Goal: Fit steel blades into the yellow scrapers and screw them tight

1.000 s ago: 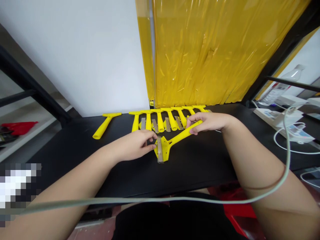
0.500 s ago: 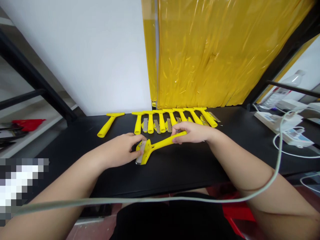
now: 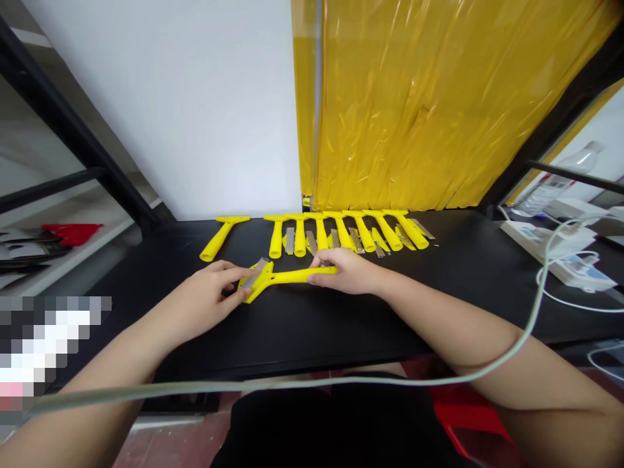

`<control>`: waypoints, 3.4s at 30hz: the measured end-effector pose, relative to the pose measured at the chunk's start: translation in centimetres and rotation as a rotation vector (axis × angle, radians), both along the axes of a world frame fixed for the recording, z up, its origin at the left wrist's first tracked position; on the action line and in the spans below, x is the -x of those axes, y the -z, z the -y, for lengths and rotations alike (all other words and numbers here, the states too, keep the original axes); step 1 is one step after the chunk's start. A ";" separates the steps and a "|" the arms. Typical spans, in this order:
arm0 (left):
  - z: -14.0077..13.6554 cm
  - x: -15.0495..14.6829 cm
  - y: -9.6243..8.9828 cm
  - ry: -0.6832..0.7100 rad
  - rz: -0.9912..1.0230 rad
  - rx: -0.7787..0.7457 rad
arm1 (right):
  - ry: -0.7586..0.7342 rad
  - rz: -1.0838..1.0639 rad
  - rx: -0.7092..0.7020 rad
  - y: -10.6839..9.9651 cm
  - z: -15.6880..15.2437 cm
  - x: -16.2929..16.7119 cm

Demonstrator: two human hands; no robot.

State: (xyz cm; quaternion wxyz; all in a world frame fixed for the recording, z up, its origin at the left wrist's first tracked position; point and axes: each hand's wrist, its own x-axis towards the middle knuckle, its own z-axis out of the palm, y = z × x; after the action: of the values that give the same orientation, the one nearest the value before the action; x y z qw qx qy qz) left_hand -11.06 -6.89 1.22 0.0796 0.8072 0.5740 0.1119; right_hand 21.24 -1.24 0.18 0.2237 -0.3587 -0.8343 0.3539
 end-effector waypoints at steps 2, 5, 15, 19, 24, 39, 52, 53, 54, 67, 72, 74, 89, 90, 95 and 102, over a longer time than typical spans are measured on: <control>-0.1 0.2 0.1 -0.022 -0.044 0.005 | 0.011 -0.020 0.052 0.1 -0.2 0.2; -0.1 0.0 0.2 -0.078 -0.108 0.008 | 0.032 -0.043 0.145 -0.7 -0.9 -1.2; -1.4 -3.3 0.3 -0.213 -0.347 0.002 | 0.017 -0.179 0.406 -2.7 -2.1 -7.0; -2.7 -3.4 0.2 -0.263 -0.373 0.008 | 0.037 -0.191 0.404 -2.9 -2.3 -7.3; -5.5 -3.0 0.0 -0.330 -0.332 0.026 | 0.054 -0.192 0.399 -2.8 -2.8 -8.0; -13.6 -2.3 0.0 -0.289 0.126 0.294 | 0.099 -0.192 0.416 -2.3 -3.8 -9.1; -12.2 -1.7 0.1 -0.268 0.361 0.233 | 0.104 -0.190 0.403 -2.3 -4.0 -9.3; -12.2 -1.6 0.3 -0.273 0.367 0.235 | 0.105 -0.187 0.401 -2.3 -4.0 -9.3; -12.3 -1.6 0.5 -0.277 0.372 0.238 | 0.106 -0.183 0.398 -2.3 -4.0 -9.3; -9.0 -3.4 -2.7 -0.265 0.790 0.290 | 0.174 -0.527 0.392 -2.3 -3.1 -6.5; -6.3 -7.8 -2.3 0.030 0.948 0.543 | 0.175 -0.609 0.280 -1.5 -2.3 -4.1; -5.6 -9.5 -1.5 0.130 1.076 0.597 | 0.149 -0.575 0.202 -1.2 -1.7 -3.2; -6.4 -11.1 0.1 0.070 1.447 0.315 | 0.020 -0.256 -0.097 -0.6 -0.2 -2.0; -6.7 -10.3 -0.2 0.012 1.418 0.242 | 0.044 -0.237 -0.104 -0.8 -0.3 -2.2; -9.0 -4.0 -2.2 -0.346 0.668 -0.259 | 0.174 -0.159 -0.181 -1.3 -1.5 -4.0; -10.5 -0.3 -2.6 -0.561 -0.100 -0.099 | 0.219 -0.108 -0.159 -1.4 -2.3 -5.0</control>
State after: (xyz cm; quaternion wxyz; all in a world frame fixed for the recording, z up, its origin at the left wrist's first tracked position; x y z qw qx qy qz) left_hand -10.72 3.59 3.80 -0.0226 0.6244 0.7719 0.1173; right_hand 26.26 1.03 1.53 0.3333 -0.4092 -0.8022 0.2791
